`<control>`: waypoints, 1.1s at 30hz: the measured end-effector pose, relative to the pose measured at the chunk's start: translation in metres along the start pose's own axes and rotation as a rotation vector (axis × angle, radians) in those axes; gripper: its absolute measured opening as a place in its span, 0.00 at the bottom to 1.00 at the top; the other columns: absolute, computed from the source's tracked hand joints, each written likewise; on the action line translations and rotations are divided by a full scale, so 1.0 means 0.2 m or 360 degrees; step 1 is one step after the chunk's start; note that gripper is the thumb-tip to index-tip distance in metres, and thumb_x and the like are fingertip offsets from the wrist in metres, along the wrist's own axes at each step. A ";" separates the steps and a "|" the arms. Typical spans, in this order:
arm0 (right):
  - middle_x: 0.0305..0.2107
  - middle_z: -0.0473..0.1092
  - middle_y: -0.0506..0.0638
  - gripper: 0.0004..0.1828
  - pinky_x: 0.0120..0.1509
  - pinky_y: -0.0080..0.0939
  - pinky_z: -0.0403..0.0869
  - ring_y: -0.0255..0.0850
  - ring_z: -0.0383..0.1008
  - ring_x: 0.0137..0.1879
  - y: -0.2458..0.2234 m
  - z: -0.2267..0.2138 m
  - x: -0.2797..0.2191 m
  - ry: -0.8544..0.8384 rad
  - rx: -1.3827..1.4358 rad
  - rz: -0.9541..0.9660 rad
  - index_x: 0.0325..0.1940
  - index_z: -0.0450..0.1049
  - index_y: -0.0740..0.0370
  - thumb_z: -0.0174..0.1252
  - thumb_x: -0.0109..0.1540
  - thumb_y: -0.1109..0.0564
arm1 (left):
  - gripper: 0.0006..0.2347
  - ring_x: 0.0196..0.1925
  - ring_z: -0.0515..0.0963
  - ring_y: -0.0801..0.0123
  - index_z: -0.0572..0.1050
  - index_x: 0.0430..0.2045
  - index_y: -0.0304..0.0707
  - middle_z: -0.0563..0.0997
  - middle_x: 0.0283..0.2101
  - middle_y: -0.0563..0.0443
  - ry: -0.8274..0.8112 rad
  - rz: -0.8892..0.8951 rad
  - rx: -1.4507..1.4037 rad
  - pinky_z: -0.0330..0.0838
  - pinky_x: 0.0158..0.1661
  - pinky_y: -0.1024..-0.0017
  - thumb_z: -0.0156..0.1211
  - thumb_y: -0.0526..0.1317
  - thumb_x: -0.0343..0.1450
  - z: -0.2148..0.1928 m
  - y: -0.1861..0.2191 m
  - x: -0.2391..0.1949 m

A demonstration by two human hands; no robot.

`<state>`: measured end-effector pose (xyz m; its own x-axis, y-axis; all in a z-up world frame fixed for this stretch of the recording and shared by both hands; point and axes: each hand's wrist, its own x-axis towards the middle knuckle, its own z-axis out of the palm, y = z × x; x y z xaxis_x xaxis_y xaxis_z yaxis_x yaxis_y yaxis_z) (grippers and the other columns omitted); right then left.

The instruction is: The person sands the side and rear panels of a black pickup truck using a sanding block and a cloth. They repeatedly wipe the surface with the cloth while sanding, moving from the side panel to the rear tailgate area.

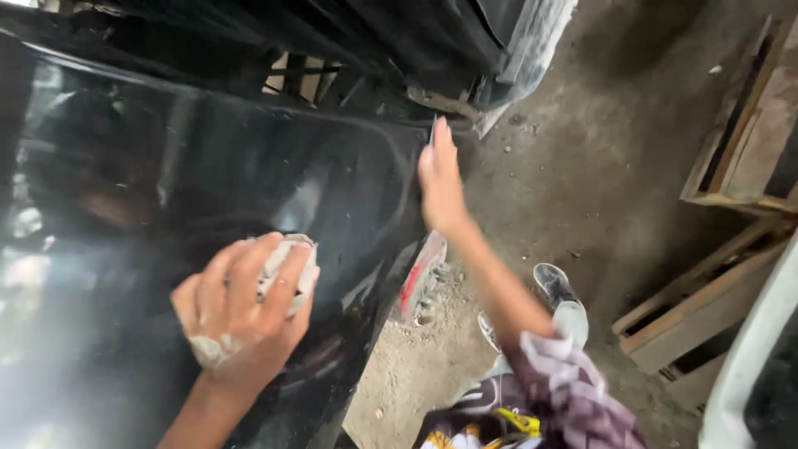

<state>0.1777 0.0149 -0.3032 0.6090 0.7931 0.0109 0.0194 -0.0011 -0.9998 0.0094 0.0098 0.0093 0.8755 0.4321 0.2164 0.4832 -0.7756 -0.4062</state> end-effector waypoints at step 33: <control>0.77 0.37 0.63 0.40 0.85 0.52 0.23 0.52 0.32 0.84 0.10 0.12 -0.54 0.0207 -0.0218 -0.0513 0.80 0.34 0.69 0.42 0.70 0.52 | 0.18 0.43 0.82 0.51 0.81 0.46 0.46 0.81 0.47 0.45 -0.0011 0.0036 0.0196 0.72 0.43 0.60 0.77 0.43 0.64 0.08 -0.01 0.04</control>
<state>0.0939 -0.0563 -0.3244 0.6497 0.6820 0.3357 0.3271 0.1478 -0.9333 0.0157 0.0227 -0.0030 0.8860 0.4186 0.1997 0.4582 -0.7231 -0.5170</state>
